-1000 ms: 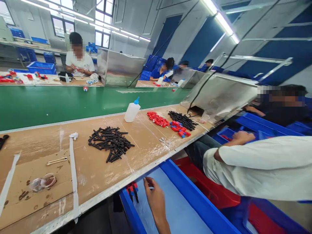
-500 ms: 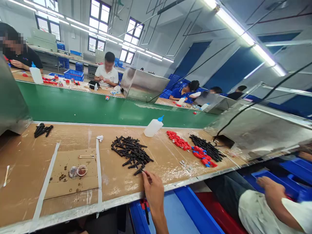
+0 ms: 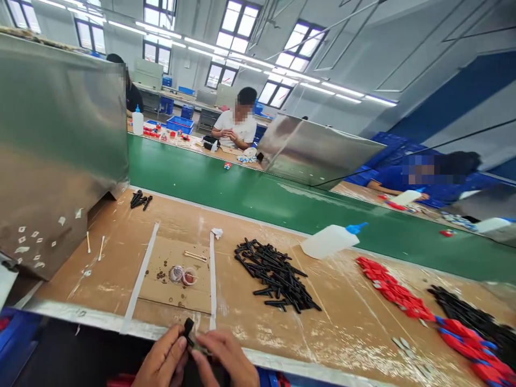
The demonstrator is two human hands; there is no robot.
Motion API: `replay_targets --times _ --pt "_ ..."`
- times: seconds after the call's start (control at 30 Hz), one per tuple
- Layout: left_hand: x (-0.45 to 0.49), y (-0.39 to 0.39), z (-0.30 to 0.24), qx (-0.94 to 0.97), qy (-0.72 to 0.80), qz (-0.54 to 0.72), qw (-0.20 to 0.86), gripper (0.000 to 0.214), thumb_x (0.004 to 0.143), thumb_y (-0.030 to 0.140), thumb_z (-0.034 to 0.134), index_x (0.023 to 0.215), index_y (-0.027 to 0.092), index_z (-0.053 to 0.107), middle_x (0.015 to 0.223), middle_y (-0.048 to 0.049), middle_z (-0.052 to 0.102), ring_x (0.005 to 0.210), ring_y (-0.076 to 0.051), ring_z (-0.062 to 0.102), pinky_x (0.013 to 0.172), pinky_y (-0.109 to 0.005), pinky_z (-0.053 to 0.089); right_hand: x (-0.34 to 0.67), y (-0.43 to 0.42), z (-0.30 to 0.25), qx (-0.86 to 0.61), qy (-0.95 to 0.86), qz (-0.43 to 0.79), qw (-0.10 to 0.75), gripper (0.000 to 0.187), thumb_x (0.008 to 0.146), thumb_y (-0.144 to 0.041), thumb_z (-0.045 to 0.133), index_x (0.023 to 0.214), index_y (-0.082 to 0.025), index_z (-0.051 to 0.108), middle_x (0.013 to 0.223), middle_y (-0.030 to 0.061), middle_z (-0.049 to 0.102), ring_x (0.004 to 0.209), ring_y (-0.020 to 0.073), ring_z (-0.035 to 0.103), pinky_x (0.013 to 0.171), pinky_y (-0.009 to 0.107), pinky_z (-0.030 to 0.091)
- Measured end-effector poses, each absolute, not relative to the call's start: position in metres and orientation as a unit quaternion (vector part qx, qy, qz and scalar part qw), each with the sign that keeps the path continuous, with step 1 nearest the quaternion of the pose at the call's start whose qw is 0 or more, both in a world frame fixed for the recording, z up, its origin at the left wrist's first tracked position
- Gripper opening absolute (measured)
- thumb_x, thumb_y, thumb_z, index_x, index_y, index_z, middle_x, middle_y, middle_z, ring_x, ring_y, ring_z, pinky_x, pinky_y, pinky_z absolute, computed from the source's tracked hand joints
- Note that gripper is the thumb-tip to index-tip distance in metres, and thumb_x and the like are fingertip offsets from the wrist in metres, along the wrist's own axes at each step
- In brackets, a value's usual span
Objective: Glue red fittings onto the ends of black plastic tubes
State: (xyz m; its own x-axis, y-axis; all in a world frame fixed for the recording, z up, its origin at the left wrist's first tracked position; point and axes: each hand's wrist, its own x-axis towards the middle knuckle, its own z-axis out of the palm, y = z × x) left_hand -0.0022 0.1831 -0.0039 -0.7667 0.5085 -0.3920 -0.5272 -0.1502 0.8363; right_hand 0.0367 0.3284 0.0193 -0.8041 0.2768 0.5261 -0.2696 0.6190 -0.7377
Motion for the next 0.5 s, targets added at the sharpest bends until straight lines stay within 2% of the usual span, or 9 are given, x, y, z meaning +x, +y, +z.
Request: replay_targets --times 0.07,0.13,0.27,0.5 --pt "-0.007 0.178 -0.006 -0.064 0.463 0.803 0.371 0.059 0.067 0.073 0.069 0.086 0.017 0.060 0.057 0.0076 0.044 0.039 -0.003 0.030 0.038 -0.017 0.019 0.019 0.335 0.023 -0.050 -0.839 0.467 0.275 0.015 0.087 -0.031 0.067 0.101 -0.028 0.073 0.089 0.0018 0.072 0.074 0.0158 0.066 0.069 0.025 0.053" --pt "-0.013 0.173 -0.007 -0.084 0.382 0.829 0.400 0.054 0.070 0.067 0.071 0.083 0.017 0.058 0.053 0.0101 0.041 0.033 -0.001 0.021 0.036 -0.018 0.012 0.000 0.344 0.024 -0.101 -0.846 0.461 0.250 0.019 0.090 -0.035 0.065 0.104 -0.024 0.072 0.097 0.0033 0.072 0.083 0.0162 0.066 0.077 0.025 0.052" --pt "-0.026 0.166 -0.004 -0.111 0.255 0.854 0.440 0.046 0.072 0.057 0.076 0.085 0.018 0.057 0.049 0.0119 0.037 0.031 0.000 0.019 0.033 -0.016 0.010 -0.032 0.351 0.019 -0.114 -0.855 0.458 0.216 0.029 0.091 -0.044 0.062 0.103 -0.020 0.072 0.098 0.0052 0.071 0.081 0.0166 0.064 0.075 0.026 0.051" --pt "-0.039 0.167 0.001 -0.107 0.172 0.863 0.462 0.043 0.070 0.051 0.080 0.076 0.018 0.053 0.046 0.0126 0.031 0.032 0.000 0.013 0.032 -0.013 0.011 -0.046 0.343 0.018 -0.077 -0.874 0.433 0.209 0.023 0.094 -0.038 0.057 0.097 -0.021 0.072 0.095 0.0048 0.070 0.086 0.0175 0.064 0.076 0.026 0.050"
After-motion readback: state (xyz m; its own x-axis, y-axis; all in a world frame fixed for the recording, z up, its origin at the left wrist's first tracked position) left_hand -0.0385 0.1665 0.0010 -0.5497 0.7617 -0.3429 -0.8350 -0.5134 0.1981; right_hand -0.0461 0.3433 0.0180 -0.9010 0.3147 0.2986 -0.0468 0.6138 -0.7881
